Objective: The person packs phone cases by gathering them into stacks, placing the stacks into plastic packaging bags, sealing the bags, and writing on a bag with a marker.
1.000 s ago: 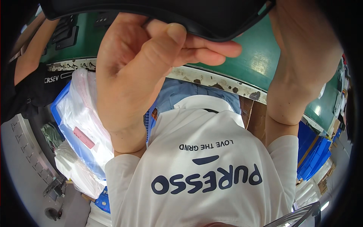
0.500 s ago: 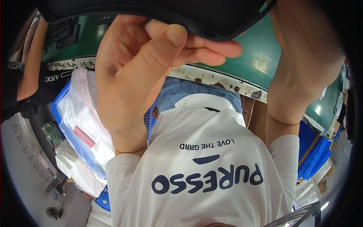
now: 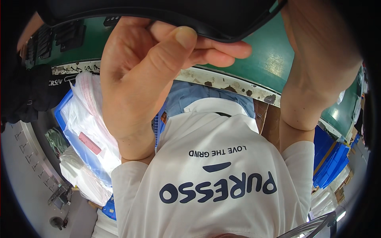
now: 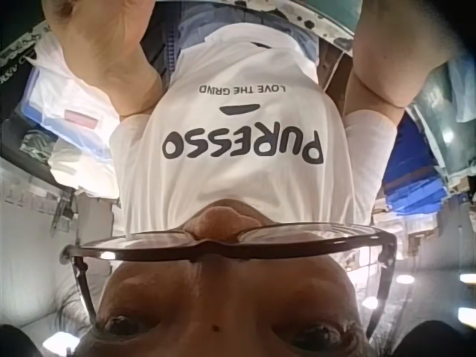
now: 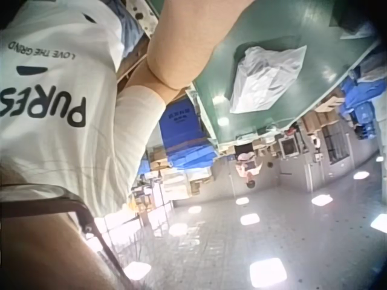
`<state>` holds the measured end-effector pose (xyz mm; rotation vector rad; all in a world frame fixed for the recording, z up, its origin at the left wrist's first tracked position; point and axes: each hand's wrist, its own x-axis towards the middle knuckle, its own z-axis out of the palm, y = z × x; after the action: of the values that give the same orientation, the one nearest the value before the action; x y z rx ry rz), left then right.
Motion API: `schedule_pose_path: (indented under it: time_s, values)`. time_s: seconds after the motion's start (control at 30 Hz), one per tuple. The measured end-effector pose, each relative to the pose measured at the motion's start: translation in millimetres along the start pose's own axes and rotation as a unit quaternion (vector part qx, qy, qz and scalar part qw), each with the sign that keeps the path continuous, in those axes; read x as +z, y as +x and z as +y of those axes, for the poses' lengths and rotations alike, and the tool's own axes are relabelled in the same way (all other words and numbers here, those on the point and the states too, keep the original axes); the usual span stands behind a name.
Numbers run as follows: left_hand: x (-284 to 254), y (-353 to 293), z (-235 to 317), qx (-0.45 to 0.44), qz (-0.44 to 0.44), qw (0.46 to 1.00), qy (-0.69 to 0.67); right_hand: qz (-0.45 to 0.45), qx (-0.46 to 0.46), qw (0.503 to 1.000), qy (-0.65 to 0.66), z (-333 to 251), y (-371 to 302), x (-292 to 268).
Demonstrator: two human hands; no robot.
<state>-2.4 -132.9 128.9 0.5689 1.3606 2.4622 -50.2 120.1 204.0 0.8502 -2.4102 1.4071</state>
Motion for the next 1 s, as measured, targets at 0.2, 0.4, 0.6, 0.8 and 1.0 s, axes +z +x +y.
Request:
schedule_pose_path:
  time_s: [0.2, 0.4, 0.6, 0.8, 1.0]
  values:
    - [-6.5, -8.2, -16.3, 0.004, 0.040, 0.999, -0.018, -0.004, 0.002, 1.000, 0.010, 1.8, -1.9, 0.5]
    - [-7.9, -7.8, -10.4, 0.000, 0.017, 1.000, -0.020, 0.000, -0.004, 1.000, 0.016, 1.2, -1.7, -0.5]
    - [-8.4, -2.8, -11.8, 0.026, 0.015, 0.999, -0.017, 0.001, 0.003, 1.000, 0.021, 6.6, -2.2, 0.3]
    - [1.0, -10.3, -19.3, 0.027, 0.039, 0.998, -0.048, 0.002, 0.004, 1.000, 0.027, 4.1, -5.5, 1.2]
    - [2.6, -11.0, -19.2, 0.010, 0.060, 0.997, -0.045, -0.002, 0.005, 1.000, 0.031, 3.9, -6.0, 0.0]
